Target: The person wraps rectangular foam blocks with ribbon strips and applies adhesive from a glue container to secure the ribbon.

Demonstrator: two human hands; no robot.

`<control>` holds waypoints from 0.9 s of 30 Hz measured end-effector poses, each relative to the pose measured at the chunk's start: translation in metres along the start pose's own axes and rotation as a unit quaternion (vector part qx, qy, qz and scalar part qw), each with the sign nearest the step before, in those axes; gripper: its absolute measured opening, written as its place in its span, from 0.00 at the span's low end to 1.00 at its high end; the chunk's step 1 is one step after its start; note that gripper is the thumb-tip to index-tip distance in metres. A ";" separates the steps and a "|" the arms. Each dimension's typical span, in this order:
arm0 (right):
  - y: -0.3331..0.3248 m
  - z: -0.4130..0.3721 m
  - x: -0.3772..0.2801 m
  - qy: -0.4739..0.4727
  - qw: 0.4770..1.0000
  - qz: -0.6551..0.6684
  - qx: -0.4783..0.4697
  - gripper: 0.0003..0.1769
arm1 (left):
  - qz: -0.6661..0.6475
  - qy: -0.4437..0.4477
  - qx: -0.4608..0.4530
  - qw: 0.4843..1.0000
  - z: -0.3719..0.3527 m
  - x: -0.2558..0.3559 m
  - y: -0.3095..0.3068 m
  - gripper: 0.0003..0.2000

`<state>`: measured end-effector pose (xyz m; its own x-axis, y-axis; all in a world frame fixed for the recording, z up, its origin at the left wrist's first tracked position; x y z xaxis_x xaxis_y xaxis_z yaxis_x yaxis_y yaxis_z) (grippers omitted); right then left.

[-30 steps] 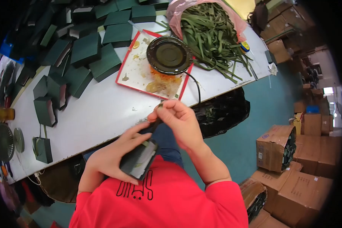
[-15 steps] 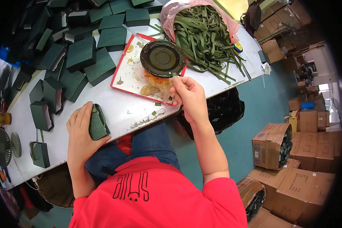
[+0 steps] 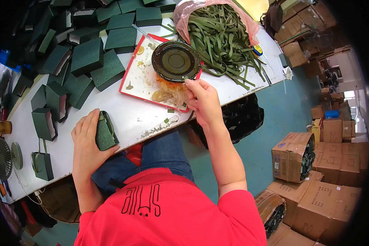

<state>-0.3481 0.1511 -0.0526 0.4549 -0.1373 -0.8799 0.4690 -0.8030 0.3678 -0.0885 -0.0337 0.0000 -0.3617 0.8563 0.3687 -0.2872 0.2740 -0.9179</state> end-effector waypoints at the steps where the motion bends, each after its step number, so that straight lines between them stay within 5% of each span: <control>1: 0.001 0.000 0.000 0.004 1.000 0.008 -0.008 0.09 | 0.000 0.000 0.000 1.000 0.000 0.000 0.000 0.52; 8: 0.016 -0.038 -0.012 -0.056 0.995 -0.074 0.019 0.06 | -0.079 0.013 0.031 0.996 0.000 0.001 -0.008 0.51; 17: 0.113 -0.104 0.049 0.154 0.932 -0.156 -0.289 0.07 | -0.273 0.158 -0.002 0.949 0.009 0.028 -0.016 0.53; 27: 0.127 -0.113 0.081 0.227 0.908 -0.175 -0.307 0.12 | -0.288 0.186 -0.009 0.939 0.011 0.036 -0.018 0.51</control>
<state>-0.1664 0.1040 -0.0429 0.3965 0.4282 -0.8120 0.9149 -0.2573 0.3111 -0.1062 -0.0126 0.0309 0.1857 0.6566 0.7310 -0.3231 0.7434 -0.5857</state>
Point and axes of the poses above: each hand's wrist, its own z-axis towards the middle knuckle, its own y-axis out of the palm, x = y × z, the point moved 10 cm from there along z, towards the middle knuckle, and after that the axes turned 3 degrees about z, right-handed, at the moved point
